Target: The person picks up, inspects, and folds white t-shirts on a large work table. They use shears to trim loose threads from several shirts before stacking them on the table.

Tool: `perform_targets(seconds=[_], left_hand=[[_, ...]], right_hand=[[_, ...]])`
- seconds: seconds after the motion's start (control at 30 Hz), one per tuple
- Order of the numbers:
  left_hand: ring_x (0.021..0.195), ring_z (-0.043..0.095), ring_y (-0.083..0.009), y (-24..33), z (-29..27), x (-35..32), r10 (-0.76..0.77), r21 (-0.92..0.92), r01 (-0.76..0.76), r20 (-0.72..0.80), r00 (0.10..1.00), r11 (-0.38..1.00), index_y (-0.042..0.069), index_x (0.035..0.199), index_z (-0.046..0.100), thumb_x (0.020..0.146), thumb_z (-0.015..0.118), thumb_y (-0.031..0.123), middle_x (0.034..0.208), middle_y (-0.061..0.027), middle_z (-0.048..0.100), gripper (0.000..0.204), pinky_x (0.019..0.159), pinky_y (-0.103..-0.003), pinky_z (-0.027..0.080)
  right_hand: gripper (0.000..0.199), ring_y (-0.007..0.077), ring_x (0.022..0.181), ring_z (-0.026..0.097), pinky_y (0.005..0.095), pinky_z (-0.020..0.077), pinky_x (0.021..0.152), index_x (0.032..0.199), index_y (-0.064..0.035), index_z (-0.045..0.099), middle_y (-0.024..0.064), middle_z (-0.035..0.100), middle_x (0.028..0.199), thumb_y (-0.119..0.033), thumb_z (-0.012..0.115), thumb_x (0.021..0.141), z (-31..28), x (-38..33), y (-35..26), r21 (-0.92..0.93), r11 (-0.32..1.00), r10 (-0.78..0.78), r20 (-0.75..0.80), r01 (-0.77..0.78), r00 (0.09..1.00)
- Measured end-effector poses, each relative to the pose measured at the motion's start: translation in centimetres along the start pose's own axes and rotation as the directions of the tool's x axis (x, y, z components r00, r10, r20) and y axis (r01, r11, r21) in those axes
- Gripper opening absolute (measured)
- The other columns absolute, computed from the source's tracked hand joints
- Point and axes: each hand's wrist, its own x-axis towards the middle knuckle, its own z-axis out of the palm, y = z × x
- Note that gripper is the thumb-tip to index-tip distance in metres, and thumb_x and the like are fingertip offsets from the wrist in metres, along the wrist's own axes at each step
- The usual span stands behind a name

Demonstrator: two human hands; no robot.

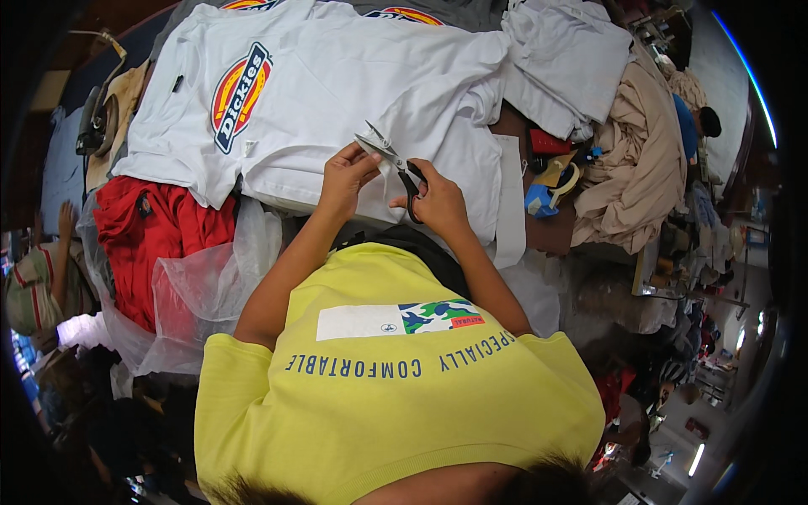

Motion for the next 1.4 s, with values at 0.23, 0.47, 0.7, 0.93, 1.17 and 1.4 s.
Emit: perform_targets(seconds=[0.23, 0.47, 0.7, 0.93, 1.17, 1.4], left_hand=[[0.083, 0.061, -0.0118, 0.2, 0.2, 0.1, 0.017, 0.027, -0.018, 0.019, 1.000, 0.999, 0.001, 0.108, 0.059, 0.079, 0.066, 0.006, 0.091, -0.0043, 0.064, 0.030, 0.078, -0.025, 0.050], [0.084, 0.061, -0.0122, -0.1, 0.2, 0.0, 0.045, 0.053, -0.050, 0.080, 0.996, 0.997, 0.000, 0.106, 0.059, 0.079, 0.066, 0.006, 0.091, -0.0056, 0.064, 0.028, 0.078, -0.027, 0.050], [0.081, 0.061, -0.0115, -0.2, 0.8, -0.1, 0.052, 0.056, -0.058, 0.103, 0.993, 0.997, -0.002, 0.105, 0.060, 0.079, 0.066, 0.006, 0.089, -0.0056, 0.064, 0.028, 0.077, -0.026, 0.050], [0.080, 0.061, -0.0114, -0.3, 1.0, -0.2, 0.045, 0.075, -0.053, 0.107, 0.993, 0.996, -0.002, 0.104, 0.060, 0.079, 0.066, 0.006, 0.088, -0.0059, 0.064, 0.028, 0.077, -0.026, 0.051], [0.078, 0.059, -0.0099, -0.5, 1.6, -0.2, 0.041, 0.111, -0.051, 0.095, 0.995, 0.992, -0.002, 0.105, 0.060, 0.079, 0.065, 0.007, 0.088, -0.0051, 0.064, 0.027, 0.074, -0.025, 0.049], [0.093, 0.060, -0.0157, -1.0, 5.0, -2.4, -0.373, 0.610, -0.279, 0.721, 0.584, 0.742, 0.005, 0.114, 0.059, 0.081, 0.062, 0.007, 0.103, -0.0092, 0.065, 0.034, 0.085, -0.029, 0.044]], right_hand=[[0.071, 0.0212, 0.052, 0.057, 0.0321, 0.0452, 0.052, 0.110, -0.0102, 0.053, 0.0083, 0.058, 0.060, -0.043, 0.081, 0.053, 1.8, 0.0, 2.7, 0.121, 0.993, -0.013, -0.027, 0.016, 1.000], [0.070, 0.0220, 0.048, 0.054, 0.0335, 0.0428, 0.049, 0.109, -0.0115, 0.054, 0.0052, 0.051, 0.052, -0.046, 0.079, 0.053, 0.4, -0.1, 1.0, 0.018, 0.994, -0.107, -0.118, 0.110, 0.987], [0.071, 0.0251, 0.051, 0.057, 0.0343, 0.0443, 0.051, 0.107, -0.0100, 0.053, 0.0066, 0.054, 0.055, -0.049, 0.079, 0.053, 0.2, 0.2, 1.2, 0.087, 0.992, -0.084, -0.085, 0.092, 0.993], [0.063, 0.0281, 0.054, 0.060, 0.0329, 0.0457, 0.051, 0.103, -0.0070, 0.053, 0.0092, 0.058, 0.060, -0.042, 0.080, 0.057, 0.9, 0.2, 2.7, 0.120, 0.988, -0.084, -0.083, 0.094, 0.993], [0.063, 0.0137, 0.056, 0.049, 0.0254, 0.0433, 0.056, 0.107, -0.0047, 0.052, 0.0029, 0.055, 0.065, -0.031, 0.083, 0.059, -0.5, -0.7, 1.8, 0.212, 0.976, -0.003, -0.164, 0.039, 0.986], [0.062, 0.0148, 0.076, 0.056, 0.0297, 0.0469, 0.072, 0.132, -0.0033, 0.032, 0.0090, 0.056, 0.093, -0.007, 0.061, 0.078, -3.8, -1.7, 13.8, 0.551, 0.833, 0.354, -0.465, -0.048, 0.811]])
